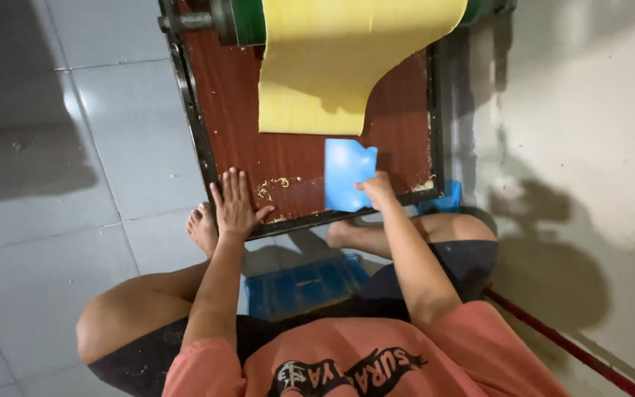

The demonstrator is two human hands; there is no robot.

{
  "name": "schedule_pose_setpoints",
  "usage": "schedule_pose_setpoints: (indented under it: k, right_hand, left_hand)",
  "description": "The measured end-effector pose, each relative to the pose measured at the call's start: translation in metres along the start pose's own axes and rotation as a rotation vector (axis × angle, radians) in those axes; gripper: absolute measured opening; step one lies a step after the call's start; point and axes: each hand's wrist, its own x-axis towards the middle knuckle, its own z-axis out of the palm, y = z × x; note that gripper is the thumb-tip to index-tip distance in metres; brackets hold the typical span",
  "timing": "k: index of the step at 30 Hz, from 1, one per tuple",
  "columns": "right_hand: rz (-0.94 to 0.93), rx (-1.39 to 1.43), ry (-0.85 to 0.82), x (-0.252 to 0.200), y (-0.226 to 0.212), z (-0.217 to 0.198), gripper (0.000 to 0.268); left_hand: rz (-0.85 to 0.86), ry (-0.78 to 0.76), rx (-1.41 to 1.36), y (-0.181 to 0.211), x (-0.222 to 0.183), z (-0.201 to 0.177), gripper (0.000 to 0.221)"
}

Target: Collecting, stacking, and moving yellow food sheets from a conveyor belt to a table.

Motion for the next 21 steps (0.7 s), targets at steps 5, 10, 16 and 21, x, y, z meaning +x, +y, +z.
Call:
schedule_pose_setpoints:
  k: [5,10,16,21]
  right_hand:
    - [0.068,0.135,-0.087,-0.032,-0.017,0.093,0.052]
    - [0.071,0.426,-0.232,-0.085,-0.040,0.103,0.028]
    - [0.275,0.784,-0.386,-0.106,-0.095,0.024,0.044]
    - [0.204,0.869,-0.393,0.013,-0.134,0.012,0.057]
  left_hand:
    - [0.147,0.074,-0.009,0.040,0.024,0.008,0.128]
    - [0.107,-0.068,-0.239,0.072,0.021,-0.008,0.117]
    - [0.244,0.110,-0.586,0.099,0.053,-0.047,0.110]
    - [-0.147,0.519,-1.126,0.086,0.145,-0.033,0.055]
